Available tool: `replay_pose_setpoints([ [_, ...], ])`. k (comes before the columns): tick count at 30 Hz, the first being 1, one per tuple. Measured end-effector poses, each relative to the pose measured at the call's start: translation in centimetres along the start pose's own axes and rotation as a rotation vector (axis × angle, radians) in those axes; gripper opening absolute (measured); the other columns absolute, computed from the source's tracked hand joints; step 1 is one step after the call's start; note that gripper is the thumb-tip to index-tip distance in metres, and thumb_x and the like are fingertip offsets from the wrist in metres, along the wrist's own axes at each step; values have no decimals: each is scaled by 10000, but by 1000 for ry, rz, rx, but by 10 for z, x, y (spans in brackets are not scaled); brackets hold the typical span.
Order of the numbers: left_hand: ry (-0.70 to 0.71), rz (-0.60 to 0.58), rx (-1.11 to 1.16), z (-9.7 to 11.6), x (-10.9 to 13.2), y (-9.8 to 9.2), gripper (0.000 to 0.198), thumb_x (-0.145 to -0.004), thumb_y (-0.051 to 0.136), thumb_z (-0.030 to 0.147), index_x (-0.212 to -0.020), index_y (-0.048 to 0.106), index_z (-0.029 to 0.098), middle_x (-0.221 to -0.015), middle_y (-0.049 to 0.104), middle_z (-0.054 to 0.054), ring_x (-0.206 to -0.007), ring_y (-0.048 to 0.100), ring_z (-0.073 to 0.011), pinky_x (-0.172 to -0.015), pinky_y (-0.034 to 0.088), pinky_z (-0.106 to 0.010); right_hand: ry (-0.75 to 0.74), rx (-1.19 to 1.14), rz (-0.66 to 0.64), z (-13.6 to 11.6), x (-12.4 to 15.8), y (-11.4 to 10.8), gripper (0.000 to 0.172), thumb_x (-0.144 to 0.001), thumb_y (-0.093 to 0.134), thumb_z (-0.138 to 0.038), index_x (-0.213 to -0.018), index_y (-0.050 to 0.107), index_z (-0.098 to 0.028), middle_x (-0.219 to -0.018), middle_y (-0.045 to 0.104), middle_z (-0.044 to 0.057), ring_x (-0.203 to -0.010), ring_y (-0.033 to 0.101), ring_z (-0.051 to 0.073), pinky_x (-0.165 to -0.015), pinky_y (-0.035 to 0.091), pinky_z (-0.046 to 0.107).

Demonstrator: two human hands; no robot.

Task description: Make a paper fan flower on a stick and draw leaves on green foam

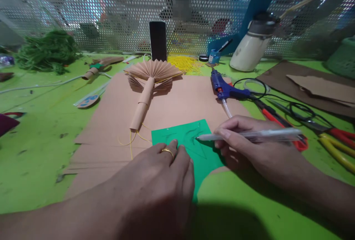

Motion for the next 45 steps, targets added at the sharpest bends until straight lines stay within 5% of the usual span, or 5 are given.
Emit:
replay_pose_setpoints([
  [7,-55,24,-43,6,1,-7,198,-778,564,232,-894,710,167,-909,715,-109,-712,607,-233,-590,519,-363,85,-74,21,-3,0,-2,244,-842,619,-227,-607,585,-170,-510,590,-17,-426,525,63,-386,395,129],
  [20,-76,-4,-11,2,3,-4,196,-829,526,190,-952,674,151,-883,688,-124,-768,626,-259,-724,539,-434,10,48,4,-3,0,0,260,-884,623,-398,-744,650,-180,-597,616,2,-447,494,76,-388,369,175],
  [32,18,78,-8,0,1,-5,209,-794,506,201,-899,683,169,-844,696,-102,-650,583,-226,-577,517,-378,94,-97,20,-2,0,-2,240,-875,623,-347,-695,613,-188,-585,623,-14,-461,527,75,-407,405,157],
  [38,-64,-45,-48,3,1,-4,182,-820,489,192,-842,666,158,-867,680,-119,-785,622,-259,-687,544,-419,-29,61,8,-5,1,0,243,-897,622,-395,-771,669,-193,-655,664,-2,-498,539,68,-431,391,160],
  [45,26,-120,32,3,1,-2,157,-804,508,187,-825,660,152,-848,681,-115,-814,644,-268,-660,561,-395,-1,43,-32,-5,1,3,238,-872,644,-392,-746,683,-193,-659,673,13,-497,560,80,-437,436,164],
])
Point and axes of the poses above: each hand's wrist, its own x-axis away from the middle knuckle, its own y-axis out of the palm, z = x × y, the point moved 4 cm from there along -x, towards the middle knuckle
